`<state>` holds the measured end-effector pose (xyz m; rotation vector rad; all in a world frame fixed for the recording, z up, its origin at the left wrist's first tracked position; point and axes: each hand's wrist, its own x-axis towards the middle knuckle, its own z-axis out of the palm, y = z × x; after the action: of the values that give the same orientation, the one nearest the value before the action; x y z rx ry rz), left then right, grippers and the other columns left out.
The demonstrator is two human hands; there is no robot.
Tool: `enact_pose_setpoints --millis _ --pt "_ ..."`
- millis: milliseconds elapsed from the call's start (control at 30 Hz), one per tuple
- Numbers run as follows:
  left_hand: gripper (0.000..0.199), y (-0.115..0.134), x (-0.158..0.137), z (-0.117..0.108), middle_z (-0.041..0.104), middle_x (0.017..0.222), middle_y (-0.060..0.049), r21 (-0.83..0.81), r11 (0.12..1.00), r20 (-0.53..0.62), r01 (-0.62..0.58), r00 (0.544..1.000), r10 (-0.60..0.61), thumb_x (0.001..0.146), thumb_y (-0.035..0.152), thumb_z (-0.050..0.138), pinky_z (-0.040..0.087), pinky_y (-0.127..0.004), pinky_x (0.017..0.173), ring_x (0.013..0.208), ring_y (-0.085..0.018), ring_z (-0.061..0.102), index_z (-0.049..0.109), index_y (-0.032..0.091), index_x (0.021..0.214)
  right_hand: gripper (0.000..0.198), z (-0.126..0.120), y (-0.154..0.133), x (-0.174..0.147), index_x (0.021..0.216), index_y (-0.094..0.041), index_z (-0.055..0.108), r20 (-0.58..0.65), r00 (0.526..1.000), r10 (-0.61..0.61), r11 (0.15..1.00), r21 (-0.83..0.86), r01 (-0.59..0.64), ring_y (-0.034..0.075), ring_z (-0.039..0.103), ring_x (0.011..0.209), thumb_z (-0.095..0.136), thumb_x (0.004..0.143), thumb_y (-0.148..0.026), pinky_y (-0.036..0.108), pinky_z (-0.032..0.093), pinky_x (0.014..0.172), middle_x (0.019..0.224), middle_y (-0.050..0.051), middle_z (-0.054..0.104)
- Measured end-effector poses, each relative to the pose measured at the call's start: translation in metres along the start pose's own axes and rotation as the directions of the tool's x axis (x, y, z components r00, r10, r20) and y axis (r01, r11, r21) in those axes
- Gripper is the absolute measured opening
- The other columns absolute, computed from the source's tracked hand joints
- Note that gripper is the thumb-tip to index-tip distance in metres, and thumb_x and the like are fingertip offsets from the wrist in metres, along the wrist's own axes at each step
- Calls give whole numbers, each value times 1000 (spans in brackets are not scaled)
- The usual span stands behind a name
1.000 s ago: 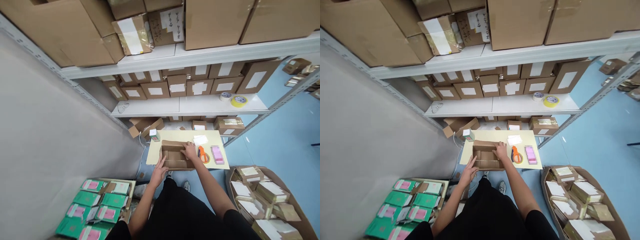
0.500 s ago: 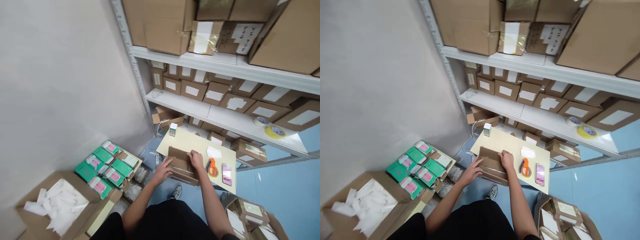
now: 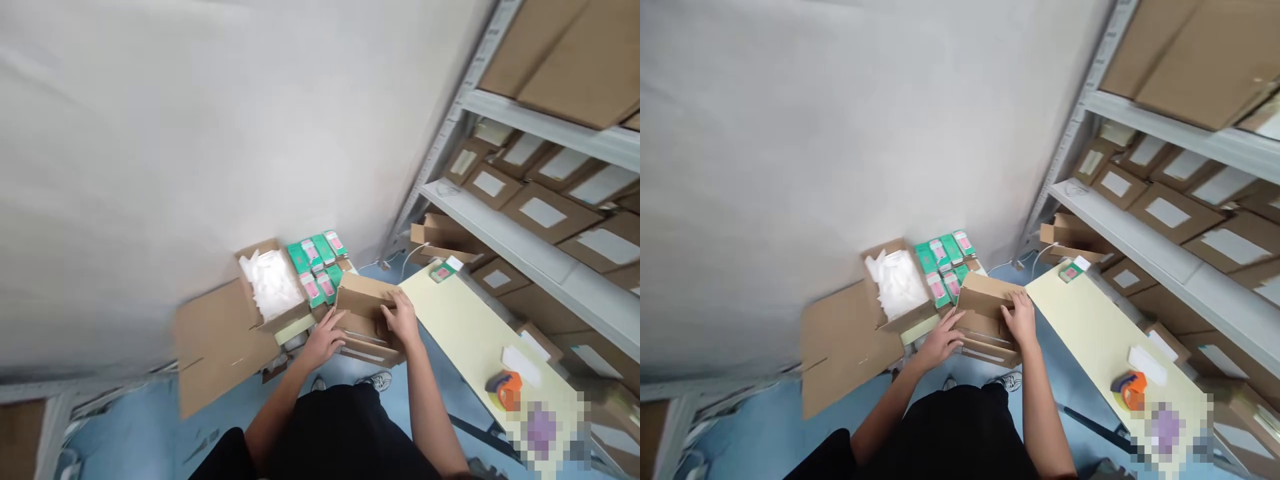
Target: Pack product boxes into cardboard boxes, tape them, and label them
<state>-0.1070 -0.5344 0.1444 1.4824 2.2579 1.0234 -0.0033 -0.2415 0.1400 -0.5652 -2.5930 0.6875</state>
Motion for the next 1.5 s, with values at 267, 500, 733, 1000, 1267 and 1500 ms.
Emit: enact_pose_setpoints --millis 267,500,733,1000,1267,1500 --pt "18 -22 -132 -55 38 167 -5 64 973 -187 222 960 -206 95 18 61 40 -56 122 158 -33 24 77 23 100 43 88 -135 38 134 -20 64 77 942 -327 932 193 308 32 57 132 60 95 -37 55 45 115 136 16 65" --pt "18 -32 -228 -45 38 167 -4 -7 882 -340 471 828 -445 98 21 58 43 -55 119 158 -32 24 76 24 96 47 156 -211 65 137 -20 63 287 831 -476 871 287 399 31 55 134 63 92 -33 51 45 114 142 16 61" --pt "19 -25 -270 -16 39 165 -6 -54 783 -453 620 683 -573 97 20 58 44 -58 117 158 -33 24 76 24 93 61 235 -249 94 142 -19 59 577 683 -448 888 203 412 34 44 146 74 84 -29 49 38 119 158 19 45" --pt "20 -7 -244 8 39 166 -7 -97 703 -526 705 563 -638 98 21 56 45 -57 116 159 -32 23 74 23 91 106 317 -273 127 159 -31 40 879 293 -376 859 212 466 33 64 129 92 67 -27 38 49 106 174 19 5" --pt "20 7 -211 14 37 167 -6 -133 637 -567 759 468 -677 98 20 55 43 -54 119 159 -31 21 75 23 93 105 368 -264 121 146 -26 58 894 147 -424 740 249 624 28 74 110 93 47 -11 30 55 93 138 13 67" --pt "17 8 -220 15 37 167 -7 -142 646 -569 750 472 -673 94 17 60 43 -57 119 158 -32 24 75 23 92 45 353 -264 127 111 -14 77 826 256 -502 733 249 633 30 72 108 76 66 -7 32 52 95 114 16 78"
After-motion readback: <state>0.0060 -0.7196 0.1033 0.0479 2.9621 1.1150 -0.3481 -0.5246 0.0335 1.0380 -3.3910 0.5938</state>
